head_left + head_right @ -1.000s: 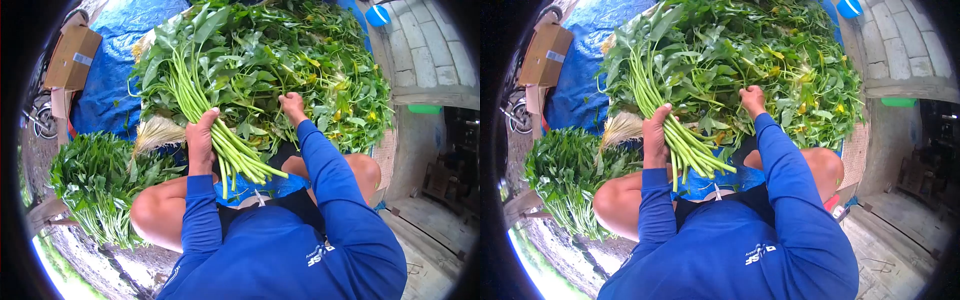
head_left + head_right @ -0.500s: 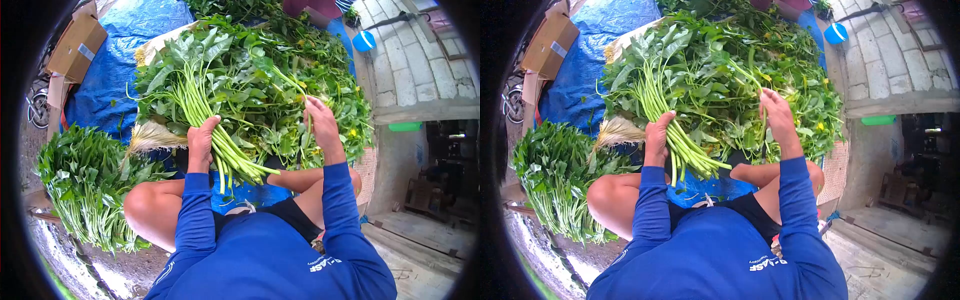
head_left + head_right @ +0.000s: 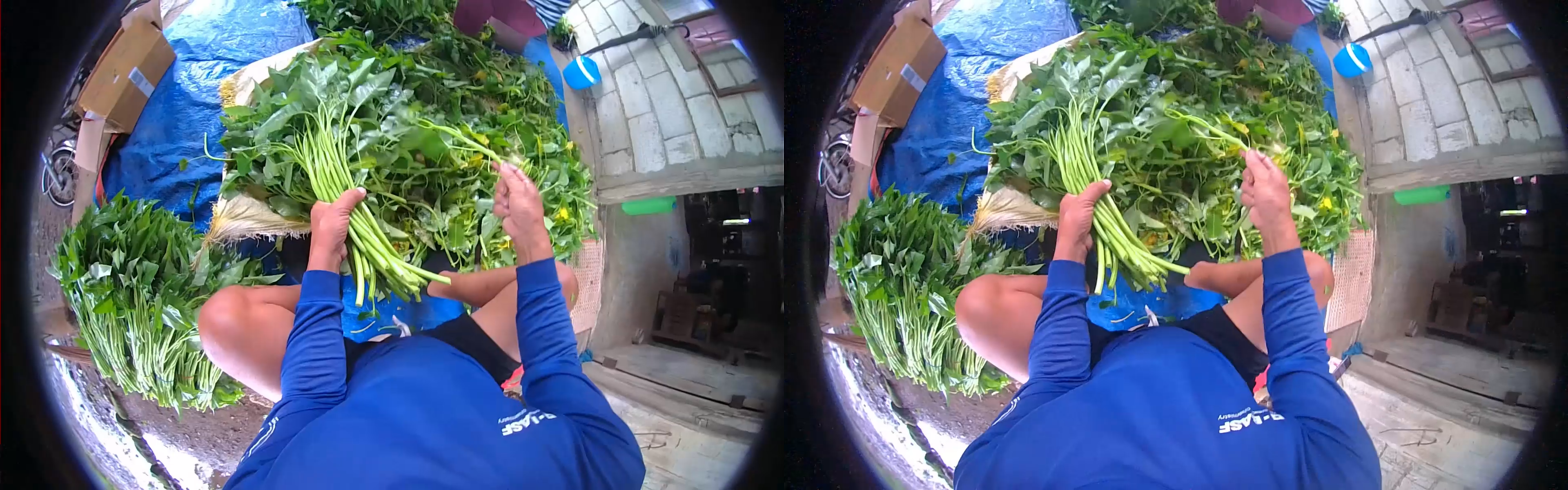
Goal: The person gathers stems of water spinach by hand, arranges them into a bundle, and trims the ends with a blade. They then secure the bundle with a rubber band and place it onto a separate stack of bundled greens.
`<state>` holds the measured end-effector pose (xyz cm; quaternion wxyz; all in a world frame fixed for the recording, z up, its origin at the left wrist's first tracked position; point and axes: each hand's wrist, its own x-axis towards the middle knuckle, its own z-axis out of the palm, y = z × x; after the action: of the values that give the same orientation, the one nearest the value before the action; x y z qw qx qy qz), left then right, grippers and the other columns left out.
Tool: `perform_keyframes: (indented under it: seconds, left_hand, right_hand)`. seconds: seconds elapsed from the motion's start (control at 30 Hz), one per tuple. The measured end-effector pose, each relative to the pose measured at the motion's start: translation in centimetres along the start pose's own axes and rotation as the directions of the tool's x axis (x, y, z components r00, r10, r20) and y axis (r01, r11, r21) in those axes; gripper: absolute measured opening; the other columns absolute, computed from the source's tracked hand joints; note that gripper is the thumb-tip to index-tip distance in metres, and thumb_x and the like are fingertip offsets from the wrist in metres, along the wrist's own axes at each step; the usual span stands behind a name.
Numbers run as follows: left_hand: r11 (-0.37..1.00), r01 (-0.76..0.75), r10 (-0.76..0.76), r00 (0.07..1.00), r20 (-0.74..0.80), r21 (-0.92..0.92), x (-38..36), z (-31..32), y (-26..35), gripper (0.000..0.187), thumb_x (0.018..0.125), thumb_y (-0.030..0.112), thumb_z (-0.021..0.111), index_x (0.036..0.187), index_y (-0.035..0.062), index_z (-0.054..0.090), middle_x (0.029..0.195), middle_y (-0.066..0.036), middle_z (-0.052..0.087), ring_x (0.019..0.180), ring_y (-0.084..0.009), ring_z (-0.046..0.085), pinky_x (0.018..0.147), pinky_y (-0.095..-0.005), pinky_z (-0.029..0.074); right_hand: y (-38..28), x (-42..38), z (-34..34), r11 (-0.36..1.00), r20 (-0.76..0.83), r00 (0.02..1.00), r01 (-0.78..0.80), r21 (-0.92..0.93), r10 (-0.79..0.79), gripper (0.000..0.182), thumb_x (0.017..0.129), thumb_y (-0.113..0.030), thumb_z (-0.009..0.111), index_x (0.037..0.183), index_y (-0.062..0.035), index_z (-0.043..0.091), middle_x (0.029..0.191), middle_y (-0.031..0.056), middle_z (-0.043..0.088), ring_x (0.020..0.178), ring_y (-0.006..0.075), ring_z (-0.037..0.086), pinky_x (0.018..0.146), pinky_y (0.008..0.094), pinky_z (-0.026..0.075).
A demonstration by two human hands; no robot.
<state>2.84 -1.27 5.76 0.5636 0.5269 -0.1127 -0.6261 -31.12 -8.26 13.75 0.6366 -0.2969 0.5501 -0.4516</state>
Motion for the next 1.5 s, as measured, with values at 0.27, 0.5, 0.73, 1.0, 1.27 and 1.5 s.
perform_keyframes:
  seconds: [0.27,0.5,0.73,1.0,1.27,1.5]
  left_hand:
    - [0.999,0.002,-0.003,1.000,-0.010,-0.035,-0.1,0.4,-0.5,0.017,0.091,0.007,0.082,0.101,-0.0031,0.074,0.083,-0.008,0.073,0.065,-0.0188,0.071,0.058,-0.0358,0.059]
    - [1.000,-0.028,0.028,1.000,-0.001,-0.007,0.7,0.9,-2.6,0.019,0.090,0.009,0.084,0.102,-0.0036,0.077,0.085,-0.009,0.076,0.069,-0.0179,0.072,0.062,-0.0351,0.058]
    - [0.988,-0.059,0.072,0.994,0.082,-0.144,1.3,0.2,-6.1,0.023,0.095,0.014,0.083,0.113,0.0031,0.074,0.094,-0.004,0.077,0.074,-0.0137,0.072,0.065,-0.0315,0.060]
    - [0.956,0.243,-0.217,0.963,0.161,-0.163,2.6,-3.0,-10.2,0.026,0.095,0.018,0.084,0.115,0.0038,0.075,0.095,-0.006,0.078,0.080,-0.0174,0.076,0.072,-0.0342,0.064]
    - [0.978,0.055,-0.045,0.997,-0.056,0.201,1.0,-2.0,-10.5,0.025,0.085,0.013,0.085,0.106,0.0021,0.078,0.090,-0.006,0.077,0.076,-0.0156,0.072,0.070,-0.0341,0.058]
    - [0.686,0.009,0.052,0.997,-0.061,0.727,-1.1,0.6,-6.4,0.051,0.071,0.028,0.085,0.111,-0.0022,0.078,0.101,-0.025,0.081,0.095,-0.0370,0.080,0.088,-0.0457,0.061]
  right_hand:
    - [1.4,-1.3,3.6,0.978,0.106,0.989,0.077,0.195,-0.099,0.021,0.108,-0.014,0.067,0.128,-0.0080,0.070,0.096,0.0003,0.067,0.083,0.0131,0.064,0.076,0.0340,0.057]
    - [5.2,-2.1,9.5,0.901,0.036,0.930,0.364,-0.234,-0.366,0.029,0.101,-0.008,0.077,0.128,0.0020,0.076,0.100,0.0014,0.076,0.078,0.0078,0.065,0.068,0.0237,0.053]
    - [12.4,-1.4,10.6,0.861,0.140,0.985,-0.015,-0.508,0.099,0.034,0.105,-0.019,0.072,0.132,0.0020,0.075,0.083,-0.0016,0.070,0.066,0.0058,0.061,0.057,0.0247,0.052]
    - [17.5,-0.2,8.9,0.721,0.285,0.903,-0.037,-0.692,0.321,0.037,0.109,-0.013,0.057,0.143,-0.0107,0.073,0.079,-0.0037,0.067,0.066,0.0055,0.061,0.058,0.0236,0.051]
    - [18.0,-2.9,11.1,0.295,0.369,0.914,0.311,-0.904,0.168,0.032,0.095,-0.016,0.057,0.116,-0.0065,0.079,0.107,0.0270,0.077,0.102,0.0482,0.074,0.094,0.0505,0.058]
    - [10.5,4.7,13.2,0.757,-0.005,0.876,0.414,-0.505,-0.482,0.031,0.110,-0.032,0.065,0.110,-0.0009,0.065,0.101,0.0082,0.071,0.091,0.0183,0.063,0.084,0.0365,0.053]
